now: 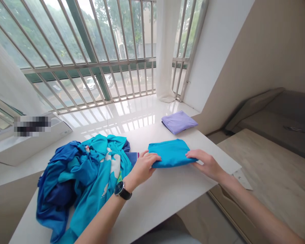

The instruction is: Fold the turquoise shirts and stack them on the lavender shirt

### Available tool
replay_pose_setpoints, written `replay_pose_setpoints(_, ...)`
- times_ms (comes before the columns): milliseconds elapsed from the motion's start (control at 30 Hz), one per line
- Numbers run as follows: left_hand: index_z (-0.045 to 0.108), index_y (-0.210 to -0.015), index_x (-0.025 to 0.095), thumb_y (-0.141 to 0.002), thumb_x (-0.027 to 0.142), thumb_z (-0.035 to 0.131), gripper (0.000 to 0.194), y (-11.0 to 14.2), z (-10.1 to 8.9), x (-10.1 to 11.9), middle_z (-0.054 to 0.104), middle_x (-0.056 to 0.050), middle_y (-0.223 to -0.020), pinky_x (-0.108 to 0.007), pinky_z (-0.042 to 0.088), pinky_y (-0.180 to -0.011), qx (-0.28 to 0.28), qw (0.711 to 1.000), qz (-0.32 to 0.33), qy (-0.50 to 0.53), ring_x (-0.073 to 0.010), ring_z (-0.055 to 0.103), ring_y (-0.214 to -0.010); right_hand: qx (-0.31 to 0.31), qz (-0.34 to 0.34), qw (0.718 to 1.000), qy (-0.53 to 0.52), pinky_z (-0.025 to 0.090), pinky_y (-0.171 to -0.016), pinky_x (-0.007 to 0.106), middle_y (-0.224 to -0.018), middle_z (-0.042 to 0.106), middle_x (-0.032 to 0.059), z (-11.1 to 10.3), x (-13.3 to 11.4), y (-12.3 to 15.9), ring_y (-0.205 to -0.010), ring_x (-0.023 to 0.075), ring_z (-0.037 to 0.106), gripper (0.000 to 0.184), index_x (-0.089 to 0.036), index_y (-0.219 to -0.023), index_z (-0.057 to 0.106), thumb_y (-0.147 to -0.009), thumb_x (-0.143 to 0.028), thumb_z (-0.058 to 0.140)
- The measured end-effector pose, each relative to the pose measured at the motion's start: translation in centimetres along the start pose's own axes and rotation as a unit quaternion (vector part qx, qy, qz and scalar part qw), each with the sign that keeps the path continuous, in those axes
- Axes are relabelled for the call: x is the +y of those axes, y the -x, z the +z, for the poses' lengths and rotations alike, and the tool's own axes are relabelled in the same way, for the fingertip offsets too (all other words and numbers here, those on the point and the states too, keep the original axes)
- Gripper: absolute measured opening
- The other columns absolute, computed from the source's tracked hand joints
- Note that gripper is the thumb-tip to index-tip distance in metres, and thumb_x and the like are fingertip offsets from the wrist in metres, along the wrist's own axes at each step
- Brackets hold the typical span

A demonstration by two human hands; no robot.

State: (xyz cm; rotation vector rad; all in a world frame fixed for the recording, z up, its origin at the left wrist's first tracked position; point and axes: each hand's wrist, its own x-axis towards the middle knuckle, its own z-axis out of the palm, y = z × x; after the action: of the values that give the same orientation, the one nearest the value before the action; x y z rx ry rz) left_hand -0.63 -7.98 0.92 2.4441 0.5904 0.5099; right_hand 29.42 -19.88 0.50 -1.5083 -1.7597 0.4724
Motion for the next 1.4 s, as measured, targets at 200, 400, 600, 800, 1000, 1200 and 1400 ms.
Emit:
replay_pose_setpoints(200, 0.060, -0.120, 0.027, -0.085, 0.036, 0.068, 0.037, 4.0, 0.7, 1.7, 0.061, -0.006, -0.135, -0.042, 0.030, -0.113, -0.092, 0.995, 0.031, -0.025, -0.0263, 0.051, -0.129, -0.068, 0.020, 0.995, 0.066, 0.049, -0.102, 0.045, -0.121, 0.070, 0.0061, 1.3, 0.0, 5.9, -0.115, 0.0261, 0.062, 0.023, -0.028, -0.107, 0.070, -0.090, -0.039, 0.058)
replay_pose_setpoints(400, 0.062, -0.112, 0.014, -0.088, 0.058, 0.058, 0.050, 0.3, -1.5, 1.2, 0.067, -0.018, -0.110, -0.043, 0.045, -0.091, -0.015, 0.970, -0.161, -0.183, -0.0350, 0.061, -0.106, -0.021, 0.182, 0.966, 0.185, 0.050, -0.092, 0.046, -0.118, 0.068, 0.0155, 1.1, 0.6, 0.7, -0.109, 0.0327, 0.064, 0.049, -0.018, -0.112, 0.065, -0.087, -0.059, 0.051)
replay_pose_setpoints(600, 0.062, -0.095, 0.017, -0.082, 0.070, 0.054, 0.056, -1.0, 0.5, 0.7, 0.070, -0.015, -0.097, -0.036, 0.048, -0.073, -0.079, 0.940, -0.291, -0.161, -0.0324, 0.067, -0.089, -0.067, 0.273, 0.931, 0.234, 0.051, -0.065, 0.040, -0.092, 0.074, 0.0134, 2.8, 1.2, -1.4, -0.081, 0.0326, 0.070, 0.054, -0.022, -0.088, 0.067, -0.080, -0.073, 0.051)
replay_pose_setpoints(800, 0.053, -0.101, 0.018, -0.091, 0.049, 0.051, 0.033, -1.5, 2.9, 1.1, 0.067, -0.014, -0.103, -0.036, 0.048, -0.077, 0.012, 0.941, -0.333, -0.057, -0.0294, 0.065, -0.095, -0.053, 0.264, 0.939, 0.211, 0.051, -0.068, 0.039, -0.094, 0.074, 0.0118, 3.6, 1.5, -1.3, -0.086, 0.0327, 0.070, 0.042, -0.024, -0.088, 0.061, -0.081, -0.065, 0.054)
replay_pose_setpoints(1000, 0.049, -0.111, 0.022, -0.085, 0.038, 0.062, 0.033, -1.9, 3.6, 1.7, 0.065, -0.008, -0.110, -0.033, 0.050, -0.081, 0.071, 0.909, -0.359, 0.199, -0.0237, 0.062, -0.098, -0.027, 0.290, 0.954, 0.068, 0.054, -0.071, 0.039, -0.089, 0.072, 0.0084, 4.0, 2.6, -1.5, -0.084, 0.0309, 0.070, 0.038, -0.027, -0.091, 0.050, -0.080, -0.062, 0.056)
replay_pose_setpoints(1200, 0.035, -0.139, 0.029, -0.073, 0.036, 0.080, 0.080, -2.3, 4.5, 3.2, 0.063, -0.010, -0.124, -0.035, 0.053, -0.086, 0.158, 0.744, -0.330, 0.559, -0.0252, 0.064, -0.104, 0.003, 0.284, 0.955, -0.082, 0.058, -0.080, 0.038, -0.112, 0.071, 0.0105, 4.1, 2.5, -1.5, -0.105, 0.0319, 0.067, 0.051, -0.027, -0.108, 0.050, -0.076, -0.065, 0.064)
replay_pose_setpoints(1400, 0.036, -0.142, 0.030, -0.079, 0.036, 0.077, 0.075, -5.4, 4.6, 4.6, 0.062, -0.010, -0.121, -0.036, 0.052, -0.090, 0.280, 0.720, -0.321, 0.547, -0.0255, 0.062, -0.109, 0.018, 0.236, 0.959, -0.154, 0.061, -0.076, 0.037, -0.101, 0.072, 0.0056, -0.6, 1.6, -5.7, -0.093, 0.0274, 0.070, 0.053, -0.028, -0.114, 0.051, -0.076, -0.060, 0.071)
